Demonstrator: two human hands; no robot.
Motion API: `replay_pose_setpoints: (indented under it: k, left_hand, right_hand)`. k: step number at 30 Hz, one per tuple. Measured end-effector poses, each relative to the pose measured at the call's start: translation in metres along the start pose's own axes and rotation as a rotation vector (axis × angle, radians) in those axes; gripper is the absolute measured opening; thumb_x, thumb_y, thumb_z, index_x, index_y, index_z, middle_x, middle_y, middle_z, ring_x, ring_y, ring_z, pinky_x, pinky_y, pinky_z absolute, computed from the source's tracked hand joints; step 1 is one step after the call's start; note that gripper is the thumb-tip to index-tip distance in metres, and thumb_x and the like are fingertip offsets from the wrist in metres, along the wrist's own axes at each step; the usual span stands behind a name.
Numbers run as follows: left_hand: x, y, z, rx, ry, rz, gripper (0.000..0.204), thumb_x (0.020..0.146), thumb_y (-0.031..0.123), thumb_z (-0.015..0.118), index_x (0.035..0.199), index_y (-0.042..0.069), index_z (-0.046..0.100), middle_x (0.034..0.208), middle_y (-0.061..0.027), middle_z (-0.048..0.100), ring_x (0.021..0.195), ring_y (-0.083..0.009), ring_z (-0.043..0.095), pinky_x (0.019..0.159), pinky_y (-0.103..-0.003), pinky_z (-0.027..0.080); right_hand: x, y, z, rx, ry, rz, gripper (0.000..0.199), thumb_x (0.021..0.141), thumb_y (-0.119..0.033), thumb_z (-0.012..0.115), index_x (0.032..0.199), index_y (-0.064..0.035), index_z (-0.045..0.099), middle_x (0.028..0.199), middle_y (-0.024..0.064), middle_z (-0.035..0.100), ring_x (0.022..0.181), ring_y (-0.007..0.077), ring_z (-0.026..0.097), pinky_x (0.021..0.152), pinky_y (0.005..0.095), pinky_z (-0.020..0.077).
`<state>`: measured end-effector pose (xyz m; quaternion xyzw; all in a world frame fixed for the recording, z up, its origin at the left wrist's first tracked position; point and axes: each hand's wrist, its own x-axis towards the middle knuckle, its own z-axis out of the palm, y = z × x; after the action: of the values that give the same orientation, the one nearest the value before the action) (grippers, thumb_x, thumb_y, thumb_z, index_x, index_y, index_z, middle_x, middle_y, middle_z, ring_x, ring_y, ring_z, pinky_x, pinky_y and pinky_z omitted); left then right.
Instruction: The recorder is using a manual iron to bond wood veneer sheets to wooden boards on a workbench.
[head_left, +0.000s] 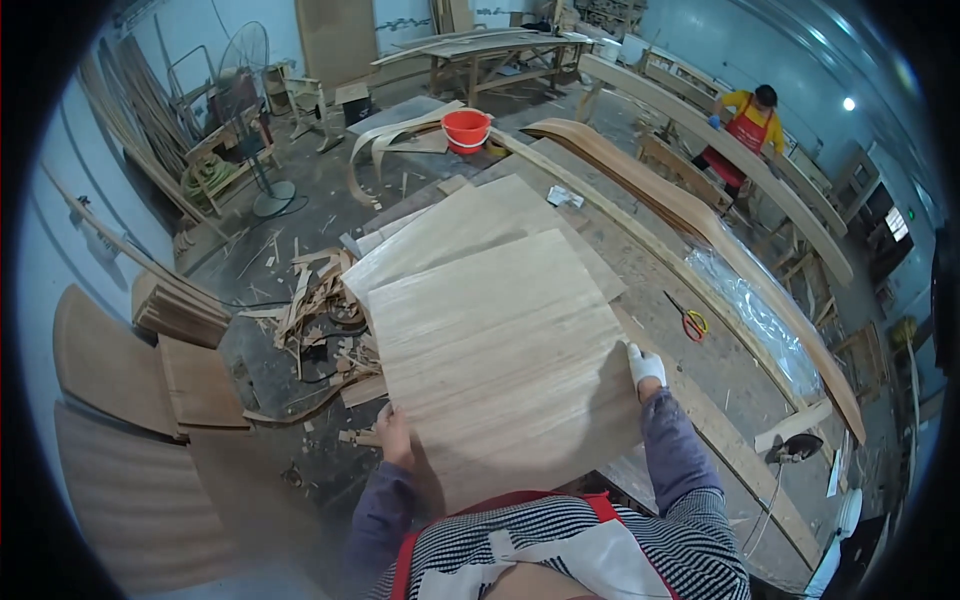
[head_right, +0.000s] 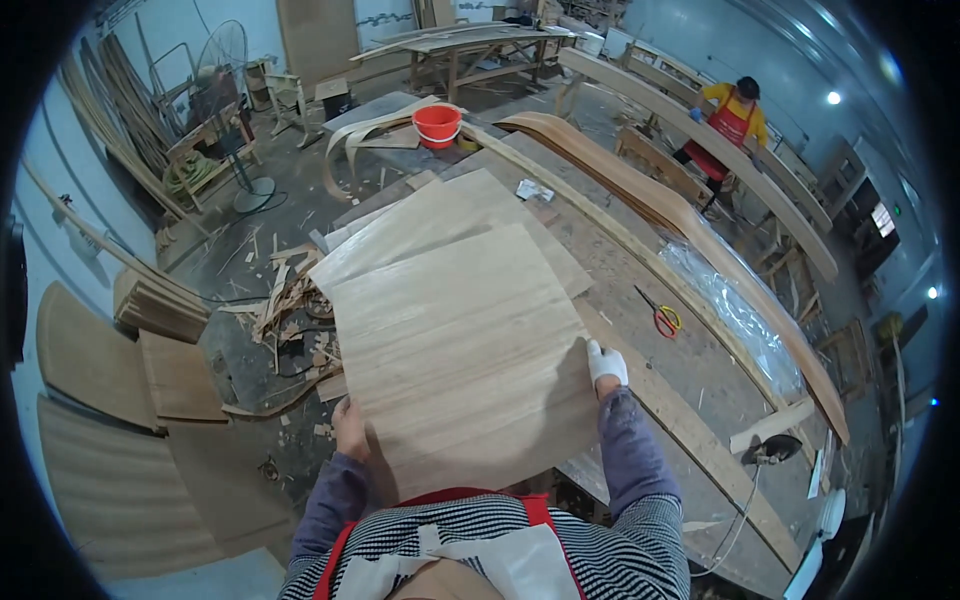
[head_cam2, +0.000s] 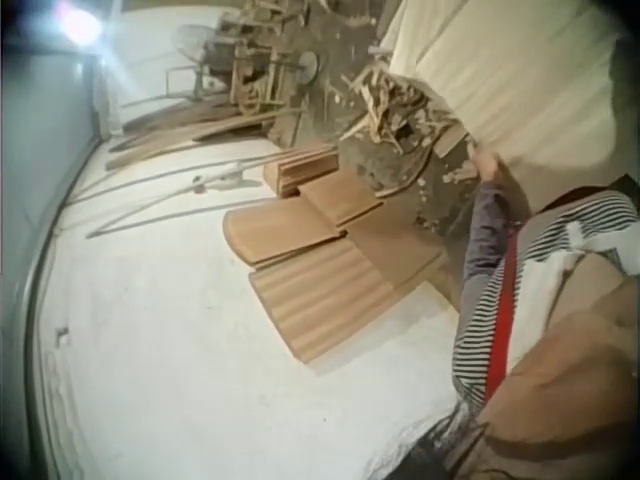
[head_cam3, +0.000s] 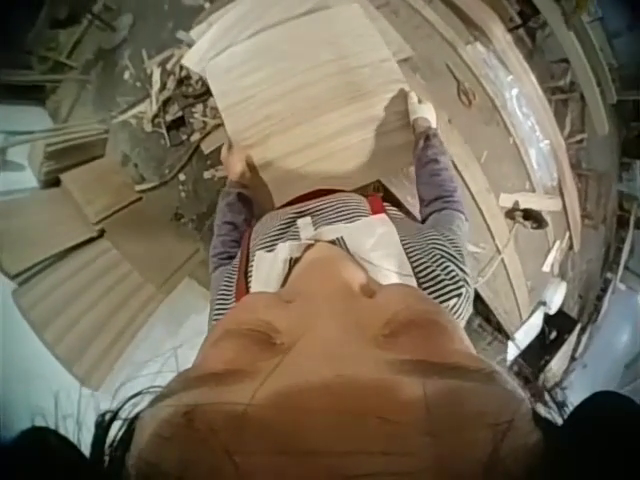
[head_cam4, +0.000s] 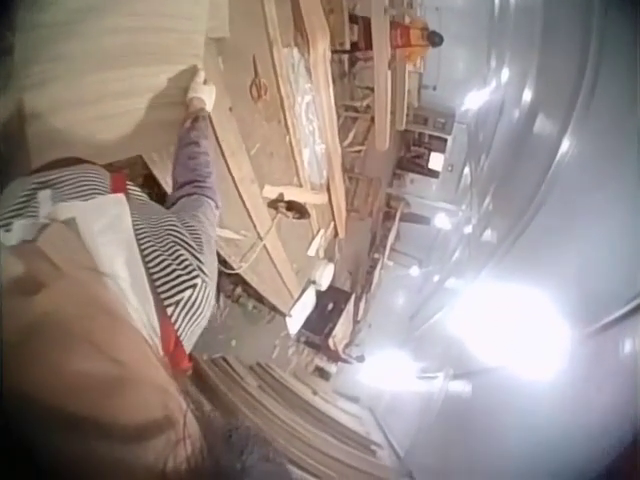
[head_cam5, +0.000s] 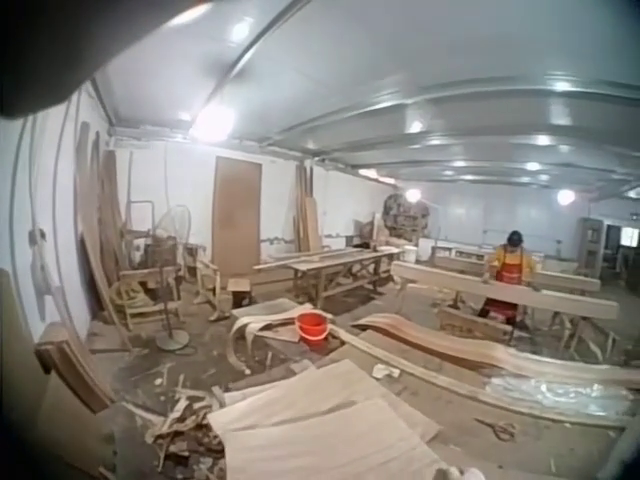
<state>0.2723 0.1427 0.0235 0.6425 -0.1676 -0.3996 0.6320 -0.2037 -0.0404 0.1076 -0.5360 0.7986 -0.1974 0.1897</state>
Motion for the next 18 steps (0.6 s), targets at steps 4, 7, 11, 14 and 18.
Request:
replay_pose_setpoints:
  k: [4, 7, 11, 14, 18]
  left_hand:
    - [0.029, 0.024, 0.032, -0.001, -0.003, 0.000, 0.033, 0.097, 0.015, 0.053, 0.123, -0.006, 0.055, 0.119, -0.0118, 0.062, 0.108, -0.0189, 0.057, 0.094, -0.031, 0.043]
    - [0.065, 0.052, 0.077, 0.058, -0.013, 0.052, 0.035, 0.097, 0.016, 0.053, 0.124, -0.006, 0.054, 0.120, -0.0133, 0.061, 0.110, -0.0202, 0.057, 0.095, -0.031, 0.043]
    - [0.116, 0.062, 0.090, 0.248, -0.019, 0.191, 0.042, 0.096, 0.024, 0.057, 0.124, -0.006, 0.053, 0.121, -0.0150, 0.060, 0.111, -0.0220, 0.056, 0.095, -0.032, 0.043]
    - [0.144, 0.018, 0.057, 0.563, 0.056, 0.126, 0.053, 0.093, 0.034, 0.061, 0.127, -0.006, 0.051, 0.124, -0.0167, 0.058, 0.114, -0.0248, 0.055, 0.096, -0.034, 0.042]
    - [0.125, -0.027, 0.061, 0.550, -0.003, -0.186, 0.060, 0.091, 0.040, 0.063, 0.130, -0.005, 0.049, 0.124, -0.0173, 0.059, 0.116, -0.0269, 0.055, 0.098, -0.035, 0.042]
  right_hand:
    - [0.059, -0.059, 0.004, 0.051, 0.011, -0.067, 0.057, 0.088, -0.052, 0.051, 0.102, 0.0001, 0.069, 0.098, 0.0302, 0.064, 0.103, 0.0418, 0.062, 0.088, 0.0446, 0.0468]
    - [0.134, -0.074, 0.017, 0.017, -0.024, -0.093, 0.056, 0.089, -0.052, 0.052, 0.105, -0.0008, 0.069, 0.103, 0.0277, 0.065, 0.104, 0.0401, 0.062, 0.089, 0.0427, 0.0472]
    - [0.212, -0.098, 0.061, -0.060, 0.063, -0.205, 0.058, 0.088, -0.053, 0.053, 0.110, -0.0017, 0.068, 0.110, 0.0260, 0.065, 0.108, 0.0385, 0.061, 0.091, 0.0416, 0.0469]
    - [0.278, -0.091, 0.101, -0.038, 0.064, -0.219, 0.061, 0.088, -0.056, 0.052, 0.114, -0.0027, 0.066, 0.114, 0.0251, 0.063, 0.110, 0.0380, 0.060, 0.094, 0.0421, 0.0460]
    - [0.335, -0.064, 0.130, -0.025, -0.117, -0.113, 0.068, 0.087, -0.062, 0.047, 0.119, -0.0035, 0.064, 0.118, 0.0241, 0.062, 0.112, 0.0377, 0.059, 0.097, 0.0430, 0.0449]
